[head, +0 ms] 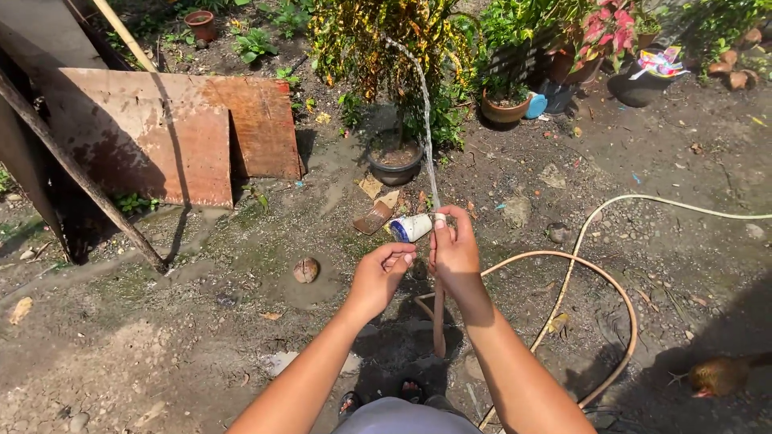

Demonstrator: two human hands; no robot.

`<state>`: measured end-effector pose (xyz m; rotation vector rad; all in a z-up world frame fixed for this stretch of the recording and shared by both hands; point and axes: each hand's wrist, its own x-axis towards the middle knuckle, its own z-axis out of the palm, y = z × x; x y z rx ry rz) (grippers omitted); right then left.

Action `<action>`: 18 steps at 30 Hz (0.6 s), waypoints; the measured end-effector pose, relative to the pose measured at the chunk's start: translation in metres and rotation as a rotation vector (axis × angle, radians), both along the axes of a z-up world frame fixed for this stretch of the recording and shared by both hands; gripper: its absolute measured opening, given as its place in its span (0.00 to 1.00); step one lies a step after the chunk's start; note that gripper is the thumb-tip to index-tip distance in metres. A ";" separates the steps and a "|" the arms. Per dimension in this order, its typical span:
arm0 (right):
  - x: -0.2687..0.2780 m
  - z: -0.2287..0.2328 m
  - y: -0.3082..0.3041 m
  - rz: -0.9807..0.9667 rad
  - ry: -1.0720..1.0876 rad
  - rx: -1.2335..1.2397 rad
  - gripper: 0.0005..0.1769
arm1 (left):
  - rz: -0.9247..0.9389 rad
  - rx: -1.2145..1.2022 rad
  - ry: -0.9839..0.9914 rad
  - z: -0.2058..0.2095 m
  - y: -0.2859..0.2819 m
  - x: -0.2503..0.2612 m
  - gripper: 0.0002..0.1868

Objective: Watering several potted plants in an outdoor garden using a water hose.

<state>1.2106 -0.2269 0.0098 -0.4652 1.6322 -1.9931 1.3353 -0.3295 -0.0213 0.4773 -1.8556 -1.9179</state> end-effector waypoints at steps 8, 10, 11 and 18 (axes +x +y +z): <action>-0.006 0.017 0.008 -0.130 0.014 0.020 0.11 | -0.172 -0.032 0.007 -0.020 0.018 -0.003 0.15; -0.013 0.010 0.011 -0.155 0.009 0.037 0.11 | -0.292 -0.072 -0.012 -0.018 0.032 -0.001 0.18; -0.016 0.004 0.009 -0.127 0.035 -0.019 0.11 | -0.428 -0.047 -0.014 -0.014 0.036 0.001 0.22; -0.050 0.022 0.014 -0.063 -0.013 0.107 0.09 | -0.458 -0.007 -0.108 -0.089 0.076 -0.058 0.13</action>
